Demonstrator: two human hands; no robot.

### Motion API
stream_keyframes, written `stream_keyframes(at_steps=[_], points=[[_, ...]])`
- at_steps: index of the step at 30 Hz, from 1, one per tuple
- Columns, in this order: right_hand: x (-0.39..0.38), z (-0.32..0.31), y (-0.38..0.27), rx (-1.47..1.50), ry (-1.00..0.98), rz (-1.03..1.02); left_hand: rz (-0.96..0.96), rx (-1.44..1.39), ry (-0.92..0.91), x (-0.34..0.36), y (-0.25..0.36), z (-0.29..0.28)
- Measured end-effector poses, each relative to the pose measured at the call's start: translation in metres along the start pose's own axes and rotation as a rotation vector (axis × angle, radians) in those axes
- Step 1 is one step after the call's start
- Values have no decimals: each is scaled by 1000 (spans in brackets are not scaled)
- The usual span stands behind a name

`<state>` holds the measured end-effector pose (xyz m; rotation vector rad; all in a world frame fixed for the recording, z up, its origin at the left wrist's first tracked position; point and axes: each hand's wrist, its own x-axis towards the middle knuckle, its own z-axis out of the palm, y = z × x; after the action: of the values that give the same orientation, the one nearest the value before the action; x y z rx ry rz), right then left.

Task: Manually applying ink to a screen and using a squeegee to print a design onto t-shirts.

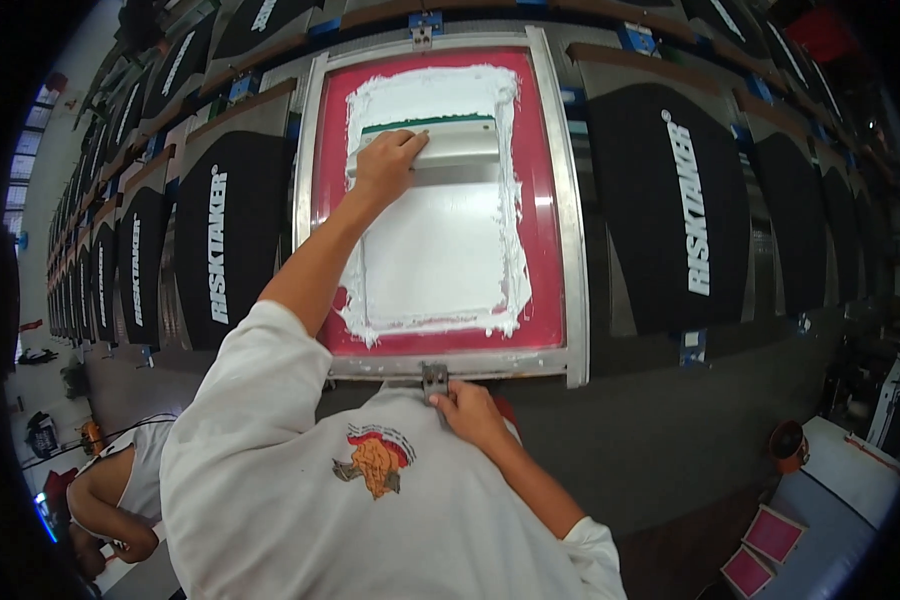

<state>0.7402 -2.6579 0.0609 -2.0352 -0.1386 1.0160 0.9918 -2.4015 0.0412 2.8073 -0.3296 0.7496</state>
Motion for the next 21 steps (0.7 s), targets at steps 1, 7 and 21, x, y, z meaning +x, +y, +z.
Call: stream_keyframes(at_steps=[1,7,21], points=[[3,0,0,4,-12,-37,-3,-37,-53,-12,11,-23],[2,-15,6,-187,-71,-88,-82,-262,-458,-63,90,-149],[43,-107,-49,-980,256,-513,-153,-112,-514,-140,115,-161]])
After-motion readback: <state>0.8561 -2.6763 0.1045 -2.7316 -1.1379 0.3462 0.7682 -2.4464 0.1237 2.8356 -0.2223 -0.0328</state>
